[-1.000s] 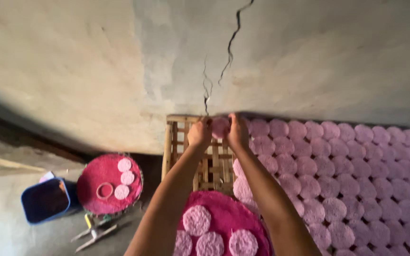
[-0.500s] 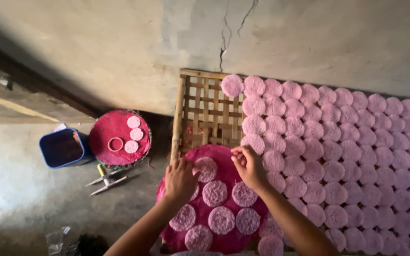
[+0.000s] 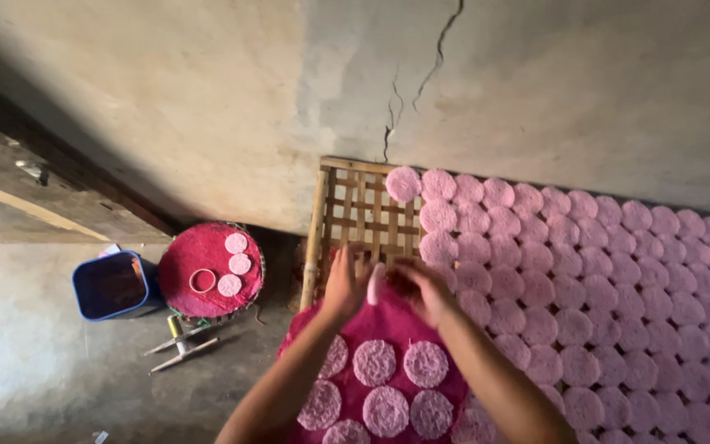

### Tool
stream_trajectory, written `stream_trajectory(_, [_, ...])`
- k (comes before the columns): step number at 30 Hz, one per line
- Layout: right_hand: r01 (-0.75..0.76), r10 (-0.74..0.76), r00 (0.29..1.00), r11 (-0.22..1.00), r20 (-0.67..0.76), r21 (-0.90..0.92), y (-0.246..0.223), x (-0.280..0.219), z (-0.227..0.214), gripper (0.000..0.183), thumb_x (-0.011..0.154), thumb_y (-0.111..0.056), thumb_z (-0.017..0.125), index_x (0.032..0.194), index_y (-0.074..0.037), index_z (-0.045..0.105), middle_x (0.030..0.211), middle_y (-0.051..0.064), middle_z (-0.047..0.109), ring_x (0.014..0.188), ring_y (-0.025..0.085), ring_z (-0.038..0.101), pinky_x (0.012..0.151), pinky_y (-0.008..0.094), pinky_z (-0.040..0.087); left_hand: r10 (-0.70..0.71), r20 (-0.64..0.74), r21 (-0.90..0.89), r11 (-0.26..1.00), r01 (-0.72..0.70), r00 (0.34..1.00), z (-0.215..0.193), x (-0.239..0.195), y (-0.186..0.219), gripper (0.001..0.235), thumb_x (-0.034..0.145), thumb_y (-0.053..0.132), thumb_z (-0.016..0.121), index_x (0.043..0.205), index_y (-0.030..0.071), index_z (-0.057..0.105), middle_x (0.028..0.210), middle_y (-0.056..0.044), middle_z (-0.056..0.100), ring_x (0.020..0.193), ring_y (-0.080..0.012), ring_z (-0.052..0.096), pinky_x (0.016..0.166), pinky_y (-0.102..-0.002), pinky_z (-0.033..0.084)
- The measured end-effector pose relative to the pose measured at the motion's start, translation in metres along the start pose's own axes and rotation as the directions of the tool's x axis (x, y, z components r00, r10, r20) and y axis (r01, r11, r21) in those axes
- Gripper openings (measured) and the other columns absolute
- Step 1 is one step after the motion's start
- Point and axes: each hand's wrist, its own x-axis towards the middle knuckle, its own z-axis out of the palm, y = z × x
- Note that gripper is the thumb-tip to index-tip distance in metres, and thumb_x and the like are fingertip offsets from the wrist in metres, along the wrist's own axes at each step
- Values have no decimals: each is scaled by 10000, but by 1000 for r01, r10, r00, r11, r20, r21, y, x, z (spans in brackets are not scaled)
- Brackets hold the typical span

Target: The person picks up small pink circular dough discs from a pink cloth and places them onto a bamboo drying rack in an organized pattern.

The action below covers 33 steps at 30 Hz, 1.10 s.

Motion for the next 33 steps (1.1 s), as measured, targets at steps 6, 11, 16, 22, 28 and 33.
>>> stream_trajectory(6, [345, -374, 912, 480, 168, -806, -8, 57, 6, 257, 927, -199, 693, 1156, -83, 708, 1075, 77, 761, 902, 189, 734, 810, 313, 628, -280, 174, 48, 960, 276, 944, 8, 72, -72, 304, 922, 221, 634, 1156, 28, 618, 1097, -197, 697, 1005, -368, 704, 856, -454, 554])
stream_trajectory(11, [542, -367, 728, -208, 579, -814, 18, 34, 17, 320, 882, -399, 748, 1038, -120, 730, 1044, 71, 736, 927, 220, 704, 837, 365, 587, -229, 309, 224, 961, 163, 923, -16, 58, -71, 286, 881, 175, 640, 1143, 63, 663, 1102, -176, 703, 1040, -384, 655, 877, -474, 529])
stream_trajectory(16, [544, -422, 753, -33, 505, -839, 16, 29, 47, 469, 1014, -411, 682, 1302, -42, 640, 1186, 110, 666, 1101, 262, 644, 958, 442, 579, -191, 392, 237, 966, 101, 900, -25, 45, -75, 274, 900, 157, 629, 1159, 67, 631, 1087, -188, 681, 1043, -394, 639, 880, -485, 522])
stream_trajectory(22, [560, -368, 590, -455, 719, -692, 5, 21, 80, 739, 747, -503, 807, 1191, 55, 615, 1191, 227, 622, 1085, 382, 580, 939, 516, 486, -207, 334, 128, 977, 173, 920, -22, 48, -76, 282, 870, 109, 620, 1146, 58, 648, 1102, -164, 710, 1056, -366, 664, 899, -448, 540])
stream_trajectory(28, [367, -369, 884, 171, 285, -914, -1, 49, 76, 190, 986, -240, 625, 1094, -101, 696, 989, 19, 693, 803, 176, 701, 735, 381, 581, -249, 553, -141, 913, 384, 795, -38, 70, -56, 372, 952, 252, 638, 1284, 90, 595, 1242, -114, 663, 1082, -243, 688, 871, -391, 595])
stream_trajectory(33, [190, -268, 962, 510, 55, -839, -52, 125, 41, 181, 952, -150, 680, 1121, -89, 703, 957, 77, 744, 822, 224, 715, 751, 396, 593, -382, 544, -159, 827, 539, 747, -8, 121, -57, 381, 925, 225, 683, 1268, 98, 578, 1204, -144, 722, 1038, -253, 727, 822, -393, 609])
